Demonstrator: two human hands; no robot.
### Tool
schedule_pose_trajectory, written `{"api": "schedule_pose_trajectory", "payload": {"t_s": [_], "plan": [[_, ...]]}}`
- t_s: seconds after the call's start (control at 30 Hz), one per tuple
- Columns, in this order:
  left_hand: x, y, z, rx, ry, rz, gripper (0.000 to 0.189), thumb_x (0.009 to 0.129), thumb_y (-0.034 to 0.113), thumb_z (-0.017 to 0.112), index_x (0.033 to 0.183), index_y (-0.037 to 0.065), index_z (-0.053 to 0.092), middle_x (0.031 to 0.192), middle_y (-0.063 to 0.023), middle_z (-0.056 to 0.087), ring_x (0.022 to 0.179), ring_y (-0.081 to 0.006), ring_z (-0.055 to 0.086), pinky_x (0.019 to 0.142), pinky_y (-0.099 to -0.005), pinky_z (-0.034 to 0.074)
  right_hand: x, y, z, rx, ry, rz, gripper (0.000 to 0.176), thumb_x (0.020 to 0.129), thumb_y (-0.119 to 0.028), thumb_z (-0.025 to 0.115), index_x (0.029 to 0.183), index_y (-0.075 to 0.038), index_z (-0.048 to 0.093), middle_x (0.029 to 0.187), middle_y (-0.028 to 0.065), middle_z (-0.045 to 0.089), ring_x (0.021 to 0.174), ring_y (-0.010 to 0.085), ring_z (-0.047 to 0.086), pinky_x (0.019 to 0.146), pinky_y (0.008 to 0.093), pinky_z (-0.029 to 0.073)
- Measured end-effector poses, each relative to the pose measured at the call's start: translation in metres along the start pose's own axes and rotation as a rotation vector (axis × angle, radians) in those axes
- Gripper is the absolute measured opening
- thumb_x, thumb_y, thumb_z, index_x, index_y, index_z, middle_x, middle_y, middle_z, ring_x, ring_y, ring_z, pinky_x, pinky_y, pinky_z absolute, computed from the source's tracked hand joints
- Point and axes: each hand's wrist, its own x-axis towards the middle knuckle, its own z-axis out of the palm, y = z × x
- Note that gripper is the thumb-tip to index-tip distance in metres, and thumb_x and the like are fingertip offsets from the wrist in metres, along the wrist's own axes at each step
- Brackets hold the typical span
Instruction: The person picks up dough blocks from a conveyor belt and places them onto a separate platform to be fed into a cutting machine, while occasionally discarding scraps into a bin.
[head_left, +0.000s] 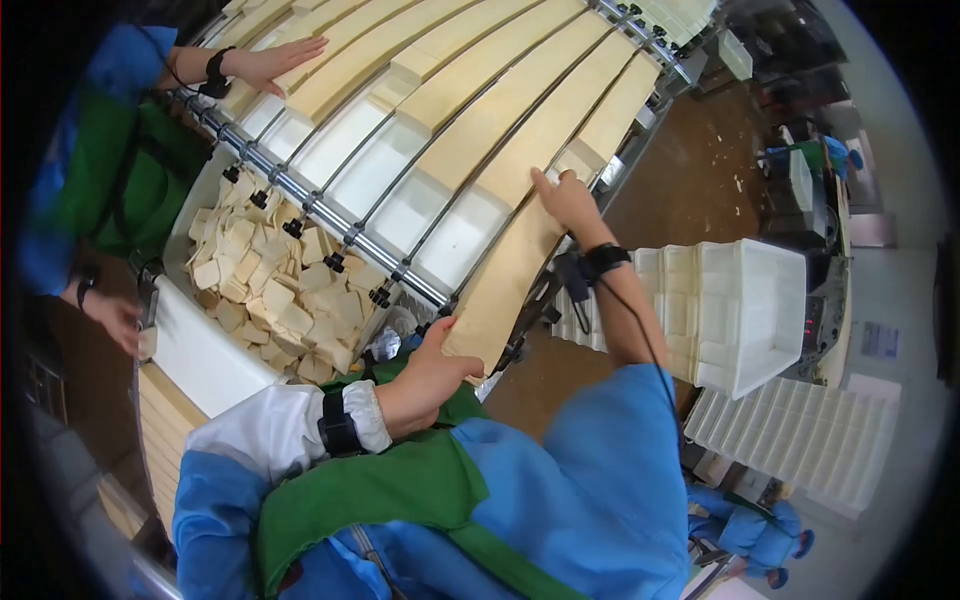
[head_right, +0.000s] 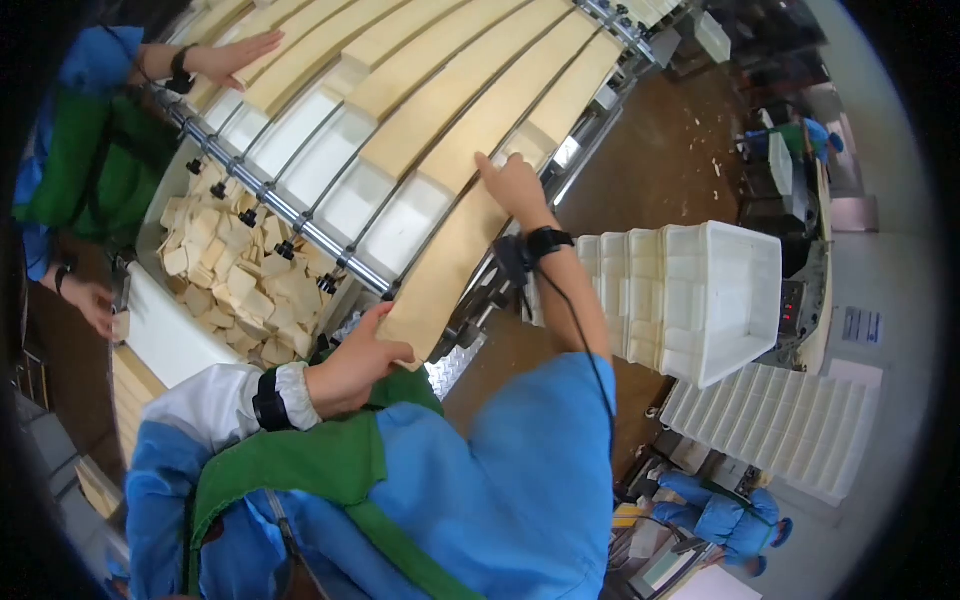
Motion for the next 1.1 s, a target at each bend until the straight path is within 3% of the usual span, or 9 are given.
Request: {"api": "schedule_pose_trajectory", "payload": {"t_s": [0.1,0.3,0.5,0.63,0.7,0.73,0.83,0.9,1.1], "plan": [[0.004,0.004,0.005,-0.072,0.017,-0.014,0.081,0.083,-0.002,0.064,0.154,0.007,0.025,0.119,-0.0116,0.057,0.095,-0.0163,0.057,0.073,-0.0266,0.045,-0.009,-0.008,0.006,-0.05,0.089,0.008,0.079,0.092,-0.063,0.061,0.106,0.015,0.059,0.099,0.0371,0.067,0.098,0.0487,0.066,0.084,0.0505,0.055],[0.014,0.011,0.009,-0.004,0.007,0.009,0.083,0.082,-0.004,0.063,0.155,0.006,0.025,0.125,-0.0136,0.056,0.105,-0.021,0.058,0.083,-0.0306,0.049,-0.008,0.007,0.014,-0.018,0.539,-0.254,0.067,0.093,-0.053,0.064,0.113,0.011,0.062,0.129,0.0359,0.055,0.113,0.049,0.059,0.098,0.0549,0.047],[0.064,0.005,0.014,-0.003,-0.001,0.173,0.087,0.078,-0.001,0.067,0.154,-0.001,0.024,0.123,-0.0175,0.056,0.111,-0.0221,0.056,0.093,-0.0312,0.047,-0.001,0.016,0.001,-0.204,0.666,-0.175,0.057,0.092,-0.045,0.069,0.12,0.004,0.063,0.129,0.0295,0.057,0.121,0.0437,0.053,0.104,0.0582,0.035],[0.111,0.004,0.014,0.059,-0.006,0.289,0.083,0.084,-0.006,0.064,0.155,0.006,0.02,0.116,-0.019,0.063,0.098,-0.0209,0.062,0.081,-0.029,0.05,-0.032,0.011,-0.018,-0.119,0.549,-0.395,0.049,0.092,-0.037,0.07,0.121,0.001,0.064,0.125,0.0284,0.059,0.117,0.0437,0.054,0.104,0.0543,0.039],[0.12,-0.001,0.01,0.288,0.139,0.3,0.077,0.088,-0.001,0.067,0.151,0.007,0.022,0.099,-0.0167,0.069,0.083,-0.0174,0.064,0.07,-0.0285,0.05,-0.061,-0.006,-0.025,-0.024,0.448,-0.477,0.046,0.091,-0.034,0.071,0.121,0.001,0.064,0.125,0.0277,0.059,0.117,0.0438,0.055,0.103,0.0544,0.04],[0.122,-0.003,0.01,0.284,0.148,0.287,0.077,0.088,-0.001,0.067,0.151,0.007,0.022,0.099,-0.0167,0.069,0.083,-0.0174,0.064,0.07,-0.0285,0.05,-0.077,-0.016,-0.028,0.069,0.362,-0.564,0.044,0.091,-0.031,0.072,0.12,0.001,0.064,0.126,0.0269,0.059,0.116,0.0439,0.055,0.101,0.0546,0.041],[0.119,-0.004,0.01,0.439,0.257,0.369,0.078,0.088,0.015,0.073,0.147,0.004,0.023,0.091,-0.0237,0.069,0.083,-0.037,0.07,0.074,-0.0435,0.054,-0.115,-0.03,-0.016,0.092,0.16,-0.643,0.045,0.09,-0.025,0.072,0.127,-0.002,0.061,0.136,0.0251,0.055,0.127,0.0447,0.051,0.109,0.0551,0.038],[0.124,-0.011,0.006,0.46,0.275,0.382,0.079,0.088,0.016,0.074,0.146,0.003,0.024,0.091,-0.0244,0.069,0.084,-0.0384,0.07,0.074,-0.0443,0.054,-0.131,-0.032,-0.008,0.048,0.018,-0.689,0.051,0.092,-0.026,0.069,0.137,-0.005,0.056,0.148,0.0222,0.048,0.141,0.0424,0.041,0.119,0.0548,0.03],[0.125,-0.015,0.0,0.469,0.255,0.311,0.081,0.086,0.02,0.077,0.147,0.001,0.026,0.089,-0.0243,0.069,0.084,-0.0402,0.071,0.075,-0.0461,0.055,-0.137,-0.017,0.012,-0.056,-0.008,-0.67,0.057,0.095,-0.034,0.065,0.147,-0.013,0.051,0.16,0.0138,0.038,0.148,0.0385,0.033,0.121,0.0554,0.025]]}}
